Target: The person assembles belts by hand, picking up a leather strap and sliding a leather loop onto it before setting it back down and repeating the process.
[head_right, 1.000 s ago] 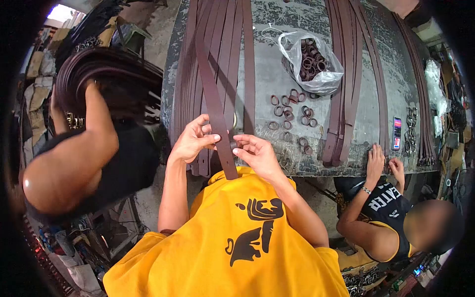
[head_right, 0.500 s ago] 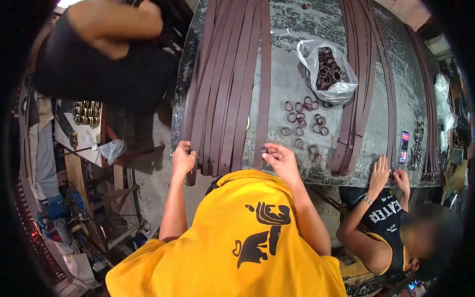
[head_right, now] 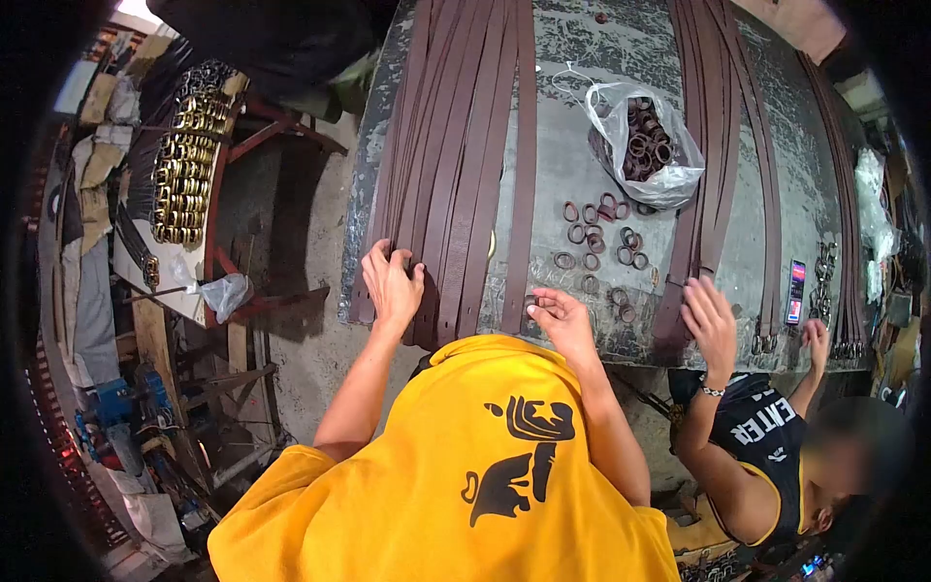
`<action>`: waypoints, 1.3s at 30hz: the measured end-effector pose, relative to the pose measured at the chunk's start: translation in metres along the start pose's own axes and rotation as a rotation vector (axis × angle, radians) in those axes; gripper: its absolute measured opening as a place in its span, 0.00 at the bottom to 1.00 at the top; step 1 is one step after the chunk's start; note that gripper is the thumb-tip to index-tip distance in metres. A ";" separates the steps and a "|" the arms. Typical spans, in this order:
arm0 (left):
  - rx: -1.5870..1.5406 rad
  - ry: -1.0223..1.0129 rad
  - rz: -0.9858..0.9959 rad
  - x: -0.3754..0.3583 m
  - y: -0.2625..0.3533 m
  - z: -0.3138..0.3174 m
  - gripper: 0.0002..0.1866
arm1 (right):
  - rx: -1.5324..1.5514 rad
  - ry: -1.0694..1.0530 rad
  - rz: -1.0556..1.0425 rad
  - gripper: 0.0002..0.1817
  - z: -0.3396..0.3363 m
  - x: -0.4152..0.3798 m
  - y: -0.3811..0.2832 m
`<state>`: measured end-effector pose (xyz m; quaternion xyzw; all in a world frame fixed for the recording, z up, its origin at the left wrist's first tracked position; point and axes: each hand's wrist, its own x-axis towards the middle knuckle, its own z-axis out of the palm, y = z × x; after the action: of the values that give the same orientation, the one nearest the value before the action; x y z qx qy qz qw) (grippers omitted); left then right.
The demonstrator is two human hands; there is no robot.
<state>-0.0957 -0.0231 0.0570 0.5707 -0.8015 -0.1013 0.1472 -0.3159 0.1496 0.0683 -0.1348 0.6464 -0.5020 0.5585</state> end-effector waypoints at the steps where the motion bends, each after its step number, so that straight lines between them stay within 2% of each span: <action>1: 0.005 -0.004 -0.029 -0.004 0.000 0.003 0.10 | -0.011 0.004 -0.010 0.16 -0.001 0.000 0.002; 2: 0.011 -0.009 -0.060 -0.006 0.001 0.005 0.10 | -0.022 0.007 -0.019 0.16 -0.002 0.001 0.004; 5: 0.028 -0.244 -0.194 -0.008 0.011 -0.001 0.10 | -0.043 0.009 -0.021 0.16 0.000 -0.001 0.006; 9: -0.139 -0.154 -0.139 -0.007 -0.014 -0.005 0.10 | -0.032 -0.022 -0.037 0.17 0.002 0.000 0.003; 10: -0.387 -0.221 -0.202 -0.001 -0.019 -0.013 0.08 | -0.001 -0.039 -0.029 0.17 0.002 -0.001 0.001; 13: -1.047 -0.609 -0.482 0.012 -0.010 -0.051 0.07 | 0.082 -0.130 -0.017 0.17 0.013 -0.003 -0.017; 16: -1.357 -0.777 -0.384 0.019 0.022 -0.071 0.13 | 0.121 -0.235 -0.067 0.16 0.037 -0.006 -0.042; 19: -1.441 -0.813 -0.370 0.025 0.053 -0.072 0.16 | 0.195 -0.314 -0.103 0.16 0.054 -0.008 -0.060; 23: -1.447 -0.806 -0.345 0.030 0.065 -0.070 0.15 | 0.172 -0.263 -0.167 0.16 0.051 -0.002 -0.057; 38: -1.432 -0.842 -0.336 0.025 0.064 -0.060 0.16 | 0.183 -0.232 -0.142 0.16 0.049 -0.002 -0.051; 39: -1.356 -0.827 -0.356 0.024 0.063 -0.059 0.16 | 0.166 -0.226 -0.145 0.16 0.049 -0.002 -0.050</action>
<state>-0.1382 -0.0252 0.1363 0.3928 -0.4528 -0.7890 0.1346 -0.2923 0.1033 0.1153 -0.1903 0.5243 -0.5742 0.5993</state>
